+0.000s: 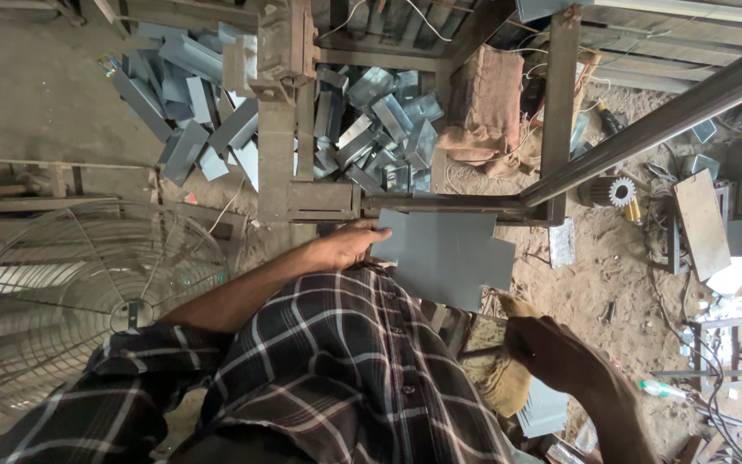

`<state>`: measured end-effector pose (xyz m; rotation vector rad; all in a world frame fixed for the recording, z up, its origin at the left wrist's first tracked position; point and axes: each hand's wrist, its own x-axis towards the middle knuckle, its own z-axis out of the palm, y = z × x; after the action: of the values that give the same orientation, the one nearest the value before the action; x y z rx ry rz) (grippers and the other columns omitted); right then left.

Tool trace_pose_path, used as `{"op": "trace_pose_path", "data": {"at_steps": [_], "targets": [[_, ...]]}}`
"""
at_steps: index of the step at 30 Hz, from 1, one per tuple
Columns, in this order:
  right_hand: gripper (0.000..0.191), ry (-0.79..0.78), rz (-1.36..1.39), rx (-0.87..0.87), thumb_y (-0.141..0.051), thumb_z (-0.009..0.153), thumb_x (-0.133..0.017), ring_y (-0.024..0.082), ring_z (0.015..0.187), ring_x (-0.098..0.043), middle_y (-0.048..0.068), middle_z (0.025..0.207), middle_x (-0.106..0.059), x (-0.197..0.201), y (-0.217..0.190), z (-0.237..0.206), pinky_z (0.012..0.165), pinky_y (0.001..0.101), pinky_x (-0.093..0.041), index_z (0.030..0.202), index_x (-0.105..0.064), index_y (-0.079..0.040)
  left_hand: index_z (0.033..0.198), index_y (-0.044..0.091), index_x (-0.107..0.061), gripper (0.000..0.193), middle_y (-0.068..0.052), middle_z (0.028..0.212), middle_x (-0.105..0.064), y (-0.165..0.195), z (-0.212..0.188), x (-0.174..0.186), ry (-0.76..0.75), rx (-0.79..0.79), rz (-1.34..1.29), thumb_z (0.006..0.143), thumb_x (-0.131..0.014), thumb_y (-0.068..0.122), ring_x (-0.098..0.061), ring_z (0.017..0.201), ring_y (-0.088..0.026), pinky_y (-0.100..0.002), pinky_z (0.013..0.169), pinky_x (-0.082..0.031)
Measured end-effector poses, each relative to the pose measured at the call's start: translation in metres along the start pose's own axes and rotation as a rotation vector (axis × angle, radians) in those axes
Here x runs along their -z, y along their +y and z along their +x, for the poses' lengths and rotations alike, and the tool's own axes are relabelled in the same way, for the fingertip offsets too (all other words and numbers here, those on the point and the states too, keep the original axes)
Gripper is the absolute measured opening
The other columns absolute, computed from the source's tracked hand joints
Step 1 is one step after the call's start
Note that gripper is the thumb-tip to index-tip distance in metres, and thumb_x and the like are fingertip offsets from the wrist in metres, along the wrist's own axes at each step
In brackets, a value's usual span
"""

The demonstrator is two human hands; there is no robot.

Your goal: The person repeatedly places flat metal sheets into a manual bending machine, aligns them, and pulls a lever to bend the sheets. The bent pieces are then removed and stacked on a nearby surface.

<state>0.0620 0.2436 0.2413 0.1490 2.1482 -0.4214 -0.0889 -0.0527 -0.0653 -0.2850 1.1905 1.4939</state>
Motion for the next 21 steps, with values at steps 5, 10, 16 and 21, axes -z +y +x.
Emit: {"op": "trace_pose_path", "data": {"at_steps": [5, 10, 16, 21], "targets": [[0.014, 0.178, -0.03, 0.041, -0.02, 0.091, -0.068, 0.036, 0.066, -0.059, 0.017, 0.07, -0.063, 0.004, -0.015, -0.008, 0.06, 0.0471, -0.046, 0.083, -0.065, -0.008, 0.115, 0.005, -0.064, 0.026, -0.003, 0.089, -0.066, 0.002, -0.004, -0.004, -0.026, 0.007, -0.094, 0.1, -0.068, 0.026, -0.057, 0.067, -0.011, -0.026, 0.05, -0.049], [0.014, -0.046, 0.028, -0.083, -0.021, 0.092, -0.066, 0.034, 0.067, -0.069, 0.016, 0.069, -0.068, 0.006, -0.027, -0.016, 0.064, 0.0463, -0.051, 0.084, -0.066, -0.009, 0.121, 0.002, -0.064, 0.027, -0.009, 0.112, -0.072, 0.011, -0.014, -0.007, -0.121, 0.011, -0.267, 0.1, -0.063, 0.019, -0.072, 0.098, -0.02, -0.035, 0.082, -0.066], [0.011, 0.581, -0.027, 0.347, -0.022, 0.086, -0.068, 0.038, 0.066, -0.065, 0.019, 0.071, -0.066, 0.001, -0.038, -0.019, 0.058, 0.0487, -0.049, 0.091, -0.073, -0.013, 0.123, 0.001, -0.061, 0.03, -0.011, 0.112, -0.069, 0.009, -0.008, -0.006, -0.095, 0.042, -0.239, 0.101, -0.063, 0.02, -0.07, 0.098, -0.023, -0.04, 0.078, -0.067], [0.013, 0.171, -0.03, -0.039, -0.021, 0.097, -0.064, 0.03, 0.078, -0.072, 0.011, 0.113, -0.063, -0.007, -0.04, -0.019, 0.066, 0.0458, -0.054, 0.09, -0.07, -0.012, 0.126, 0.0, -0.058, 0.035, -0.014, 0.121, -0.064, 0.005, -0.009, -0.005, -0.086, 0.019, -0.241, 0.099, -0.066, 0.021, -0.068, 0.098, -0.024, -0.041, 0.074, -0.066]]}}
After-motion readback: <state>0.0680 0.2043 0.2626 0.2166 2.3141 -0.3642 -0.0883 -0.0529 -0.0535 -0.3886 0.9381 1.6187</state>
